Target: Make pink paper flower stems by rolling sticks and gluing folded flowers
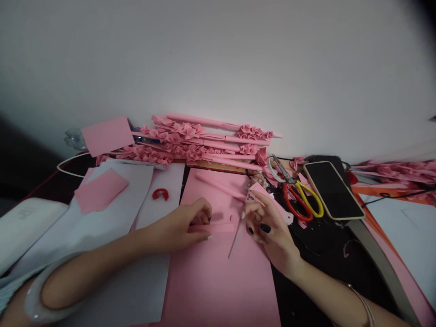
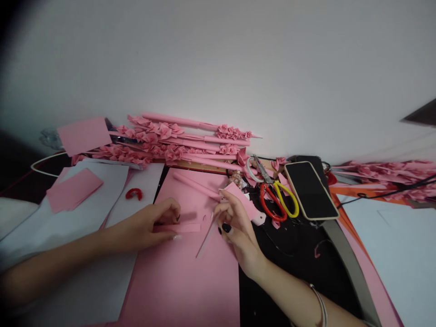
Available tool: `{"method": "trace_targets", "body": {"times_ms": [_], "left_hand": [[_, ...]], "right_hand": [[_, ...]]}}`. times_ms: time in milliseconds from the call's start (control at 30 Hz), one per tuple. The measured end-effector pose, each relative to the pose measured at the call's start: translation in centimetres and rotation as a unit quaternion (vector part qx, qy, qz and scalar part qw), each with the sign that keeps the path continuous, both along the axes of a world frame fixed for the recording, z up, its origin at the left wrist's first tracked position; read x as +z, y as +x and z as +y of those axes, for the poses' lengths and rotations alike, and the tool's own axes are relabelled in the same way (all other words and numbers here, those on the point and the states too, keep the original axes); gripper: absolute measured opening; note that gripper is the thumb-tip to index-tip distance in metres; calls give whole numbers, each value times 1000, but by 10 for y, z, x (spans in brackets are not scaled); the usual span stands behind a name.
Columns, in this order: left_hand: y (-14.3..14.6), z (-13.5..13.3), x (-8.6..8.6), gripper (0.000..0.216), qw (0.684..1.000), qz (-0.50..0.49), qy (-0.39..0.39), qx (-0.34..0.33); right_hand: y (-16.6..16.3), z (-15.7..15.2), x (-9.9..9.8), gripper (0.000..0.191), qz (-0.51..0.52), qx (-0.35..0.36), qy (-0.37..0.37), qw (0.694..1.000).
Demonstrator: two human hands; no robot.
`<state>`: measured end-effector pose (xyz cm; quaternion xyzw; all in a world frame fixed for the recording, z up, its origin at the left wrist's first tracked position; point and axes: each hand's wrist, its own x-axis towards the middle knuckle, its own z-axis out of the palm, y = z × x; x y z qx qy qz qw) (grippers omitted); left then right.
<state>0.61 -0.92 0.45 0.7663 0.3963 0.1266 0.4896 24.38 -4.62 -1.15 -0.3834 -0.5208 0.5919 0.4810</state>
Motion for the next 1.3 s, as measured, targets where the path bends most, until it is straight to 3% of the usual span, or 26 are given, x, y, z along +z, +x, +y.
{"method": "trace_targets", "body": {"times_ms": [100, 267, 333, 400, 500, 600, 867, 1300], "left_hand": [[-1, 0, -1, 19, 1000, -2, -3, 3], [-1, 1, -6, 19, 980, -96, -172, 23], [-1, 1, -7, 21, 974, -114, -195, 24], [-1, 1, -6, 21, 974, -112, -197, 21], [-1, 1, -7, 19, 976, -99, -194, 15], [-2, 1, -9, 20, 981, -77, -180, 12], [-4, 0, -11, 13, 986, -53, -160, -12], [-2, 2, -11, 10, 991, -37, -129, -18]], "right_hand": [[0, 0, 0, 65, -7, -9, 19, 1000], [0, -2, -4, 70, -33, -18, 54, 998], [0, -4, -4, 67, -65, -22, 80, 994], [1, -5, -2, 57, -137, -20, 124, 983], [3, -5, 3, 42, -261, 9, 215, 941], [5, -3, 6, 41, -306, 44, 272, 911], [3, -4, 2, 63, -351, 100, 296, 883], [3, -4, 4, 66, -350, 113, 291, 883]]}}
